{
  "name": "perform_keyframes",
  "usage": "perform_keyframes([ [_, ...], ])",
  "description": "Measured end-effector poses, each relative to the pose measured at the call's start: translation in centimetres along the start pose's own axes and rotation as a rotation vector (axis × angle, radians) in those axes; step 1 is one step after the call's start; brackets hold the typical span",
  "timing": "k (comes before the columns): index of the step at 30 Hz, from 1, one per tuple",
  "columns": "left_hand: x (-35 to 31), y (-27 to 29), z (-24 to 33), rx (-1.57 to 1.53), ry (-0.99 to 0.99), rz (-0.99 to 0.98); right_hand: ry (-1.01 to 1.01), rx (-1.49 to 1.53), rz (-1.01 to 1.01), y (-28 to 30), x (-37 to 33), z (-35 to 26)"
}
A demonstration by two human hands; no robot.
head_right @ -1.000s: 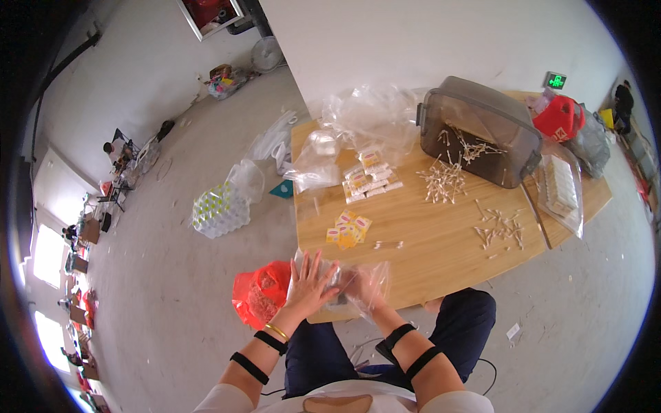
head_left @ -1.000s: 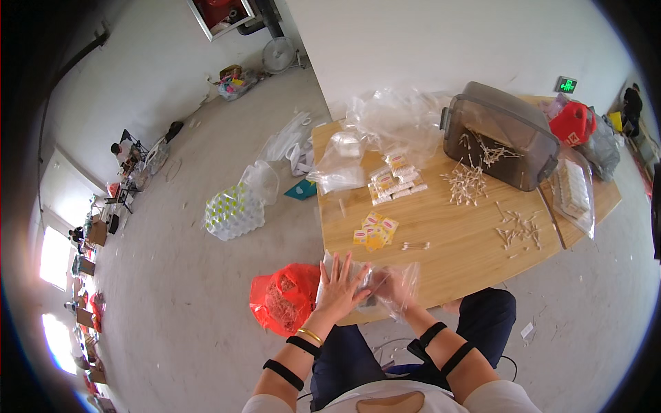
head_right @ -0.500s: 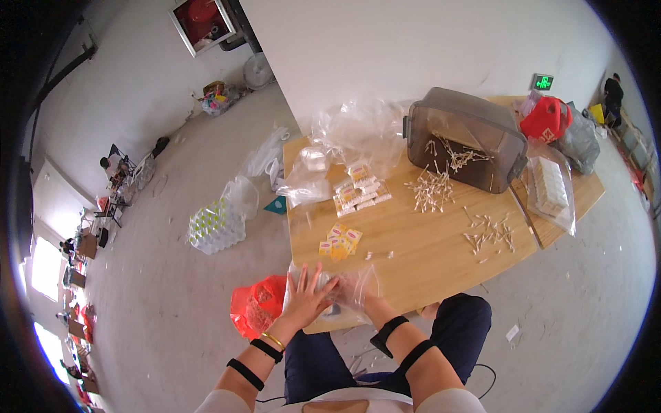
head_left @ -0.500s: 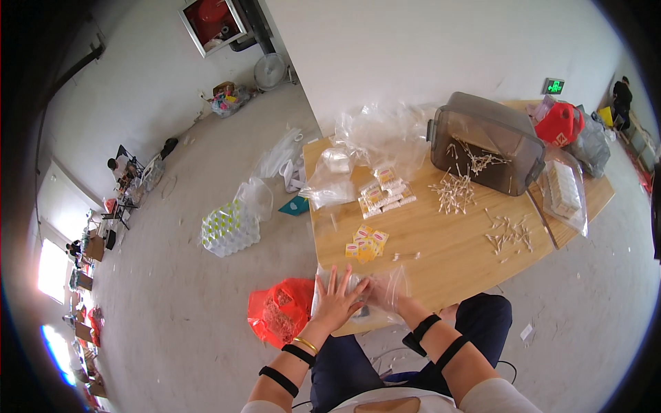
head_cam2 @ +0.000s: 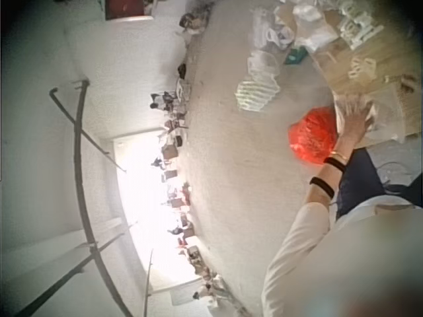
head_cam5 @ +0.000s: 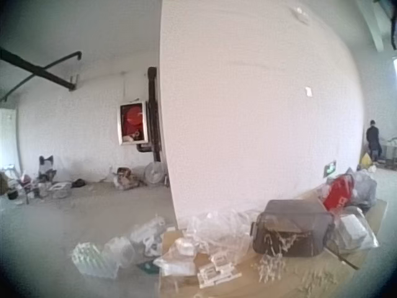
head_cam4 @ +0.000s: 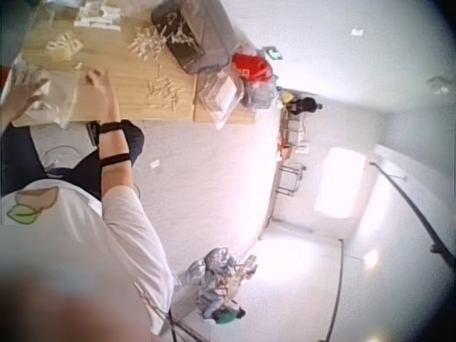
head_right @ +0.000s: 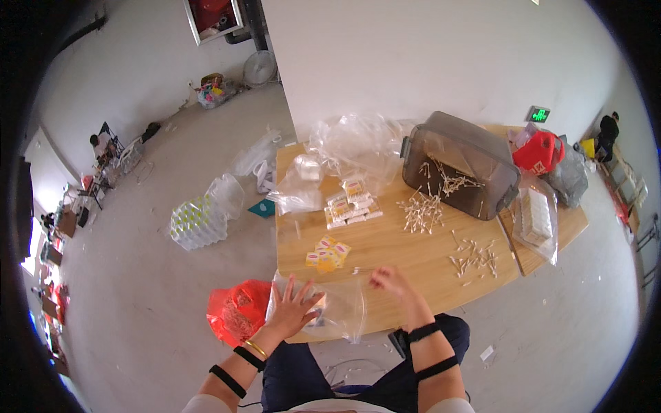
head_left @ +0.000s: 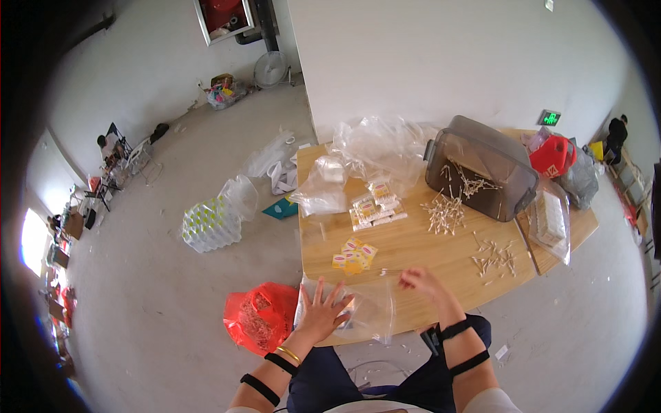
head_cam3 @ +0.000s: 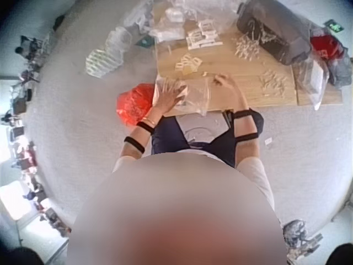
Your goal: Packaging swabs and labels into small plastic bags.
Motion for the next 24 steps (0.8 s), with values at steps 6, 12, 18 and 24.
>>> perform_keyframes([
  [6, -0.6, -0.6, -1.0, -0.064, 0.024, -0.005, 0.336, -0.387, 0.634, 6.2, 5.0, -15.5],
  [12, -0.1, -0.5, -0.7, -0.120, 0.005, 0.022, 0.222, -0.881, 0.754, 7.0, 11.9, -21.1],
  [18, -1.1, -0.9, -1.2, -0.129, 0.033, -0.004, -0.085, -1.104, 0.669, 4.0, 15.3, -21.1],
  [24, -0.4, -0.1, -0.4, -0.123, 0.000, 0.060, 0.080, -0.784, 0.576, 4.3, 14.4, -20.8],
])
Point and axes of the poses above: each hand's wrist, its own x-axis towards the middle knuckle, its own y-axis out of the back of the hand, z = x × y, the point moved 10 cm from there along x, towards the middle knuckle, and after that the axes turned 7 degrees about -z, right-handed, at the moved point
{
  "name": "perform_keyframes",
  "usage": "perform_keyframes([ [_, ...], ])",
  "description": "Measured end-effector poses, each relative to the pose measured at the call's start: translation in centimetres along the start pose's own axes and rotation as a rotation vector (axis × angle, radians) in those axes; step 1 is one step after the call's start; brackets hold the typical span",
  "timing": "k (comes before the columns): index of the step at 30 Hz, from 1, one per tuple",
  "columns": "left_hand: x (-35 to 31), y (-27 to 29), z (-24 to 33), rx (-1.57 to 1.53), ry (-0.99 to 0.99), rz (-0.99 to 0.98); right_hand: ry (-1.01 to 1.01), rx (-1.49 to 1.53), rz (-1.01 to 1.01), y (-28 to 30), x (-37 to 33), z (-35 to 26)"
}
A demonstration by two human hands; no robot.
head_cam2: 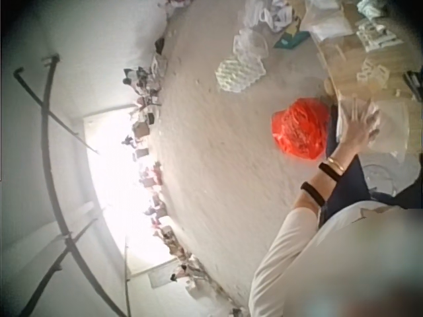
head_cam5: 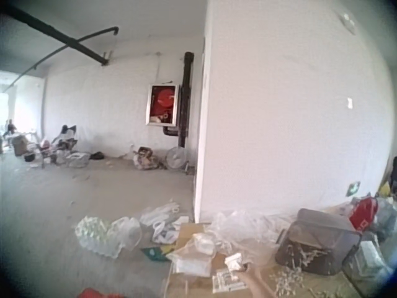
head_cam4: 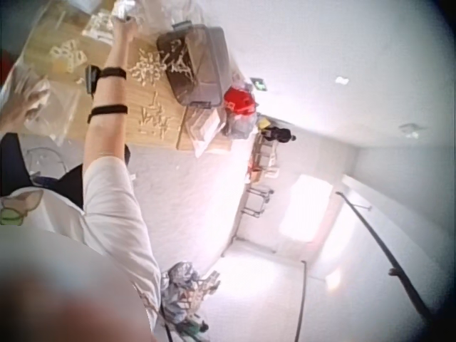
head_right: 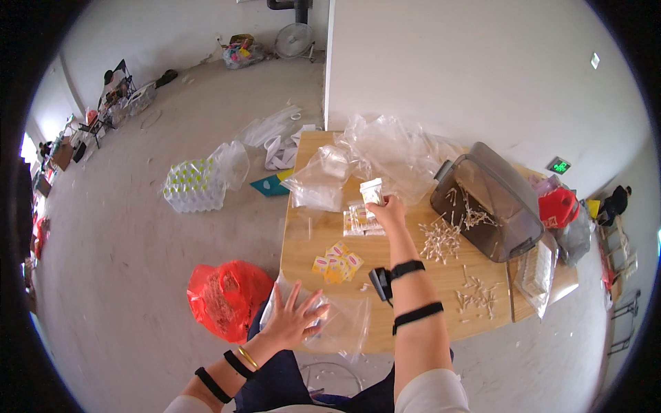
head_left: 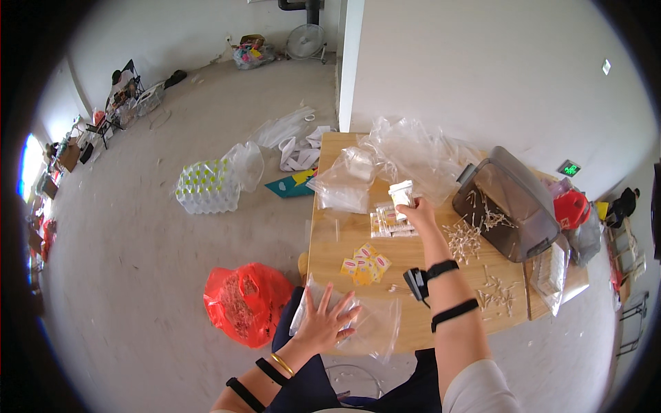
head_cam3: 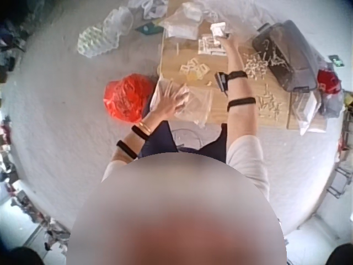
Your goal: Packaging swabs and labels into small plastic bags.
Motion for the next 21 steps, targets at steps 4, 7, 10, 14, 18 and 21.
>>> perform_keyframes([
  [4, -1.1, -0.4, -0.9, 0.002, 0.038, 0.001, 0.141, 0.426, -0.054, -0.2, -9.8, -0.8],
  [7, -0.2, 0.4, -0.3, 0.037, 0.028, 0.026, 0.054, 0.217, 0.043, 1.3, -17.6, 8.2],
  [10, -0.4, 0.1, -0.5, 0.009, 0.016, 0.011, 0.025, 0.044, 0.075, 0.9, -24.6, 13.0],
  [14, -0.1, -0.6, -0.7, 0.022, 0.007, 0.028, 0.020, -0.254, 0.135, 0.2, -28.5, 14.7],
  [18, 0.1, -1.4, -0.9, 0.041, 0.014, 0.011, 0.067, -0.197, 0.233, 0.7, -29.7, 13.4],
  [21, -0.3, -1.4, -1.0, 0.044, 0.024, 0.010, 0.012, -0.047, 0.066, -1.1, -30.4, 11.8],
])
Point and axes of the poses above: each hand's wrist, its own x-axis towards the middle knuckle, its own y-axis out of the back of the hand, z = x × y, the point moved 10 cm from there along x, towards the middle knuckle, and after that the axes turned 7 degrees about -z, right-handed, at the moved point
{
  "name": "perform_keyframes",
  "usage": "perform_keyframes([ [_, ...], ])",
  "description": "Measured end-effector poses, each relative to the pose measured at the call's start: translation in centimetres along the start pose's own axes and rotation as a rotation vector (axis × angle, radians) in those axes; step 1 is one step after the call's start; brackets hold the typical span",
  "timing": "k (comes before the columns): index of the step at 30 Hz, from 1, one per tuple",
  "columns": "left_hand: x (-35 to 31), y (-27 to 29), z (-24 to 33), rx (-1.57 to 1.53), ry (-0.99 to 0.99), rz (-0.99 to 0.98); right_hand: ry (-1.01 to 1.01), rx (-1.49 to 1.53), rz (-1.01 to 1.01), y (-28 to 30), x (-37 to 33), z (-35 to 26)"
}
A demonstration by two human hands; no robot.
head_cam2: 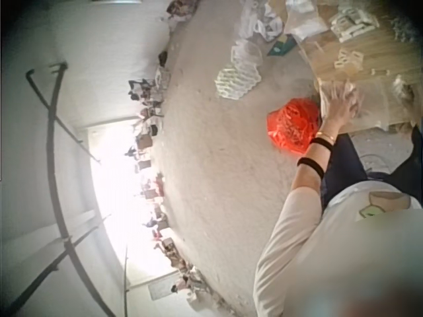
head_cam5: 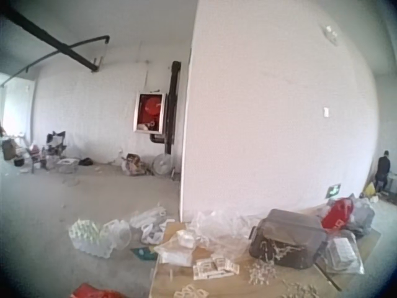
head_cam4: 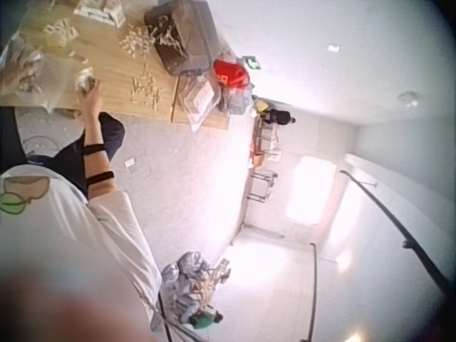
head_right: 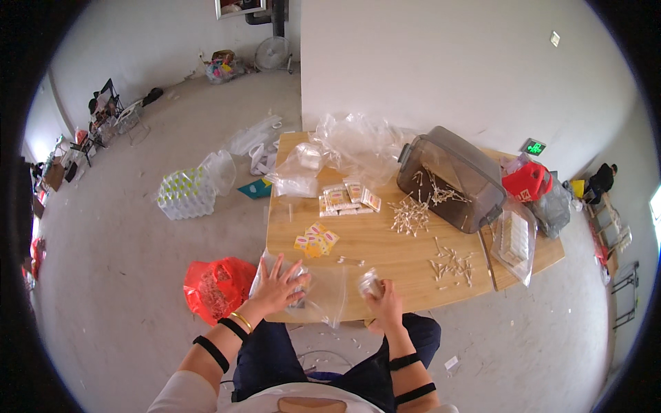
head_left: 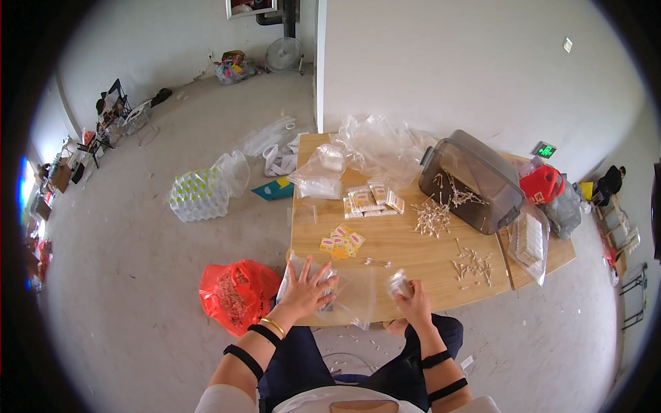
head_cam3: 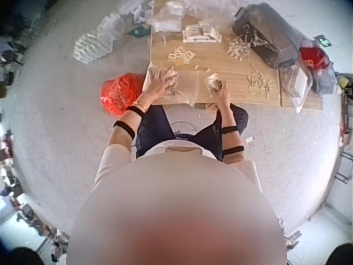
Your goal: Packaging swabs and labels into small plastic bags.
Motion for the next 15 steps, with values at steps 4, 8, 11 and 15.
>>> perform_keyframes([
  [4, 0.0, 0.6, 0.2, -0.010, 0.009, -0.040, 0.036, 0.156, -0.340, -4.2, -1.2, -1.3],
  [8, 0.3, 1.0, 0.4, -0.007, -0.008, -0.035, 0.056, 0.347, -0.342, -6.4, -0.3, -2.9],
  [11, 0.1, 0.8, 0.3, -0.004, 0.009, -0.071, 0.065, 0.314, -0.325, -6.5, -0.1, -3.3],
  [15, -0.1, 0.7, 0.3, -0.005, 0.011, -0.066, -0.063, 0.465, -0.598, -9.7, -1.1, -1.2],
])
Point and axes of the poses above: each hand's wrist, its own x-axis towards the middle knuckle, its own y-axis out of the back of the hand, z = x × y, the point moved 10 cm from there along x, towards the middle knuckle, and after that the axes turned 7 degrees about -z, right-handed, at the moved point
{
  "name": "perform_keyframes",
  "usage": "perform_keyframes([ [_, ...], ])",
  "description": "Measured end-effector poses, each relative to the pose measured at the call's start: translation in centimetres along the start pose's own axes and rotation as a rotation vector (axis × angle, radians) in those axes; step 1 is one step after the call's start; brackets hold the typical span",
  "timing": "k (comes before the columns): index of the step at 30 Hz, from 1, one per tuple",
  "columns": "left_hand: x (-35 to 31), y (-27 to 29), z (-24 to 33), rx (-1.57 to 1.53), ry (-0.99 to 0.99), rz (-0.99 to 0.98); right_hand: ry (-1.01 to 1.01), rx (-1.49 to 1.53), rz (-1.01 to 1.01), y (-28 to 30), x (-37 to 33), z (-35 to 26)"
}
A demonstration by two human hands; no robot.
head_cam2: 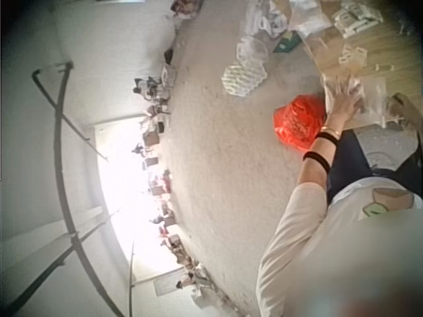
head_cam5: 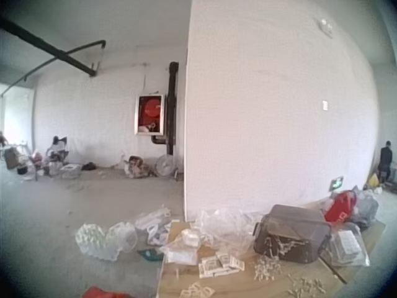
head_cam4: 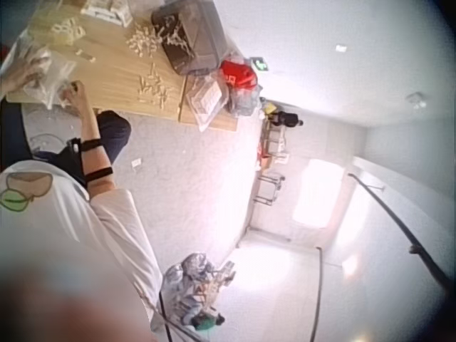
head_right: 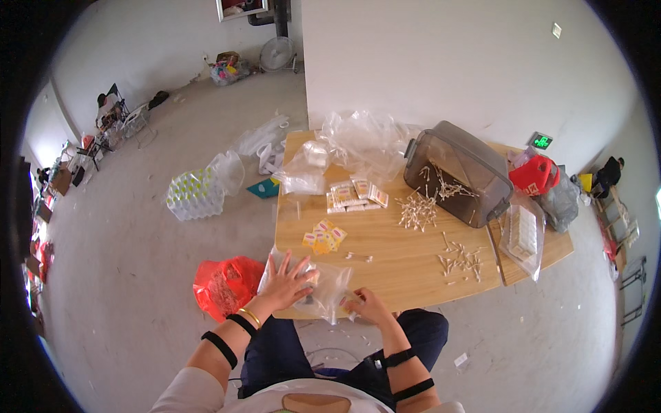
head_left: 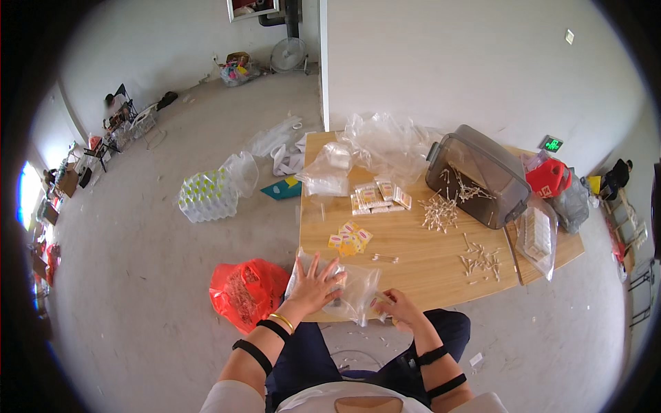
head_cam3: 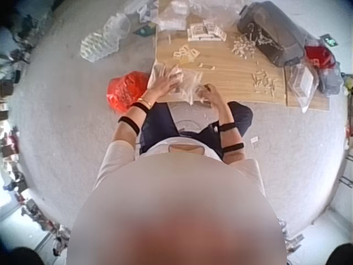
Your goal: Packaging swabs and labels into small plastic bags.
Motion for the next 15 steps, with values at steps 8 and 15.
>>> perform_keyframes([
  [8, -0.1, 0.0, -0.2, 0.010, 0.004, 0.004, 0.009, 0.093, 0.209, 1.0, -0.3, 0.4],
  [15, 0.3, 0.1, 0.1, -0.001, -0.008, 0.032, 0.125, 0.326, 0.393, 3.4, -2.2, 0.9],
])
Point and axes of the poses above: each hand's wrist, its own x-axis towards the middle knuckle, its own y-axis out of the back of the hand, z = x × y, the point moved 10 cm from there along x, towards the middle knuckle, and after that the axes turned 7 degrees about -z, right-handed, at the moved point
